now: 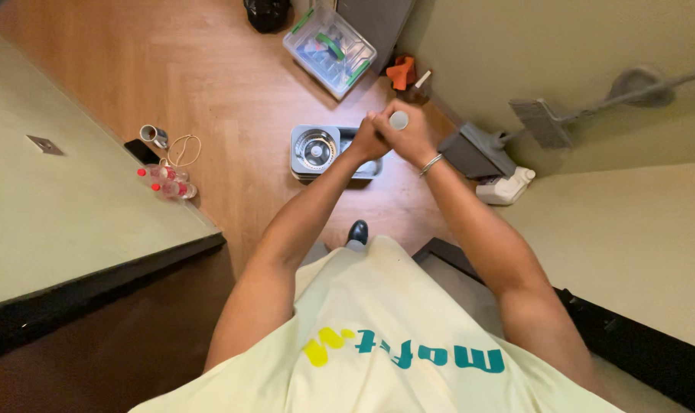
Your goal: The person assembles a spin mop by attaching the mop head to the handle and securing it with a locking mechanism. They then lift the mop and walk across the room.
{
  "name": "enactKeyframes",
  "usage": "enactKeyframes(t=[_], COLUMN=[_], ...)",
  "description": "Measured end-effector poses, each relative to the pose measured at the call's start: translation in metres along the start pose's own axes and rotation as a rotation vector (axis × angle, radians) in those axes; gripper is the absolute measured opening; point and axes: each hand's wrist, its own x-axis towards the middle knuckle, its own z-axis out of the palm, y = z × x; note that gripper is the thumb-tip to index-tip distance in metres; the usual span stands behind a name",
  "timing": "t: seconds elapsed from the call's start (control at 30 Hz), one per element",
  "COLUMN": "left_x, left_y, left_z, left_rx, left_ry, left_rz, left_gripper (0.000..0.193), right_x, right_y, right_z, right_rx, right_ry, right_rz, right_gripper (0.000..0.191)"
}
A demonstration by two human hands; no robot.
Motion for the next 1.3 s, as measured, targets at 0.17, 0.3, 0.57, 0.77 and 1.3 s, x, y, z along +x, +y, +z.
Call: enactKeyframes(t=[0.17,0.3,0.57,0.77,1.3], left_x=[0.047,0.055,0.045,0.015,0.073], left_y=[0.073,0.077,-0.004,-0.064,0.059], left_z=[-0.020,-0.012,0.020,0.039,-0.019], left_rx=[-0.196,-0.111,-0.245,-0.130,-0.147], left_ry=[0.229,0.096,0.100,-0.002,0.027], left_rz=[0.447,0.202,0.101,-0.112,0.112], left_gripper=[0.024,0.017,0.022,0.031,0.011], right_x=[0.017,0.029,0.042,0.023,0.041], right_y=[-0.108,-0.114,0.009,0.100,-0.111], right_z=[-0.059,-0.043,-0.003,0.044,-0.071], right_rx=[0.174,0.505,0.202,0.082,0.474], right_ry=[0.138,0.278,0.504,0.574,0.078], right_rz=[-0.483,-0.289,-0.350,-0.292,-0.320], right_gripper=[0.027,0.032,0.032,0.034,0.033])
